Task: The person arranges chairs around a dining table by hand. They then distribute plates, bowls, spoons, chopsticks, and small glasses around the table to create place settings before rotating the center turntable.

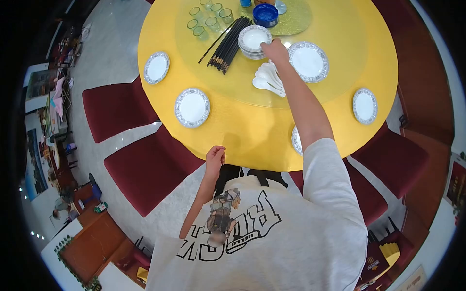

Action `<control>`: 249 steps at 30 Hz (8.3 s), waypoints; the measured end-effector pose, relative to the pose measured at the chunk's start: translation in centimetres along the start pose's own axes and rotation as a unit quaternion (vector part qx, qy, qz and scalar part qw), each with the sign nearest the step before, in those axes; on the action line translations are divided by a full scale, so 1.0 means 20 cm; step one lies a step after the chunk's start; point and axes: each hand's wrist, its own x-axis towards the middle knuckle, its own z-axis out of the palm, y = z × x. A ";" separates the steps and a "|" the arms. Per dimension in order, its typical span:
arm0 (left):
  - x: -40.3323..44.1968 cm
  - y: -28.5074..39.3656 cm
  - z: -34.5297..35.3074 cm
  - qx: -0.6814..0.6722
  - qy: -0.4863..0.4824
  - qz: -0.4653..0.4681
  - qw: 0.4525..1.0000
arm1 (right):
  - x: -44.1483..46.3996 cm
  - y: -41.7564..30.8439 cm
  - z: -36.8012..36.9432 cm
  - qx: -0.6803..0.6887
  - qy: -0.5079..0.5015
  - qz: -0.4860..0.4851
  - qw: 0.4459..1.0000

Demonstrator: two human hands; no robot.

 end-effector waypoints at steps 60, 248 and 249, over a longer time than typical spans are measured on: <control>1.03 1.38 1.11 0.405 0.097 0.259 0.871 | -0.03 -0.13 -0.10 0.227 0.091 -0.227 0.943; -0.11 -0.10 1.55 0.501 -0.430 0.329 0.675 | -1.82 1.71 -0.62 0.394 0.039 0.001 0.918; -0.10 -0.10 1.56 0.500 -0.433 0.329 0.674 | -1.82 1.72 -0.65 0.360 -0.024 0.049 0.931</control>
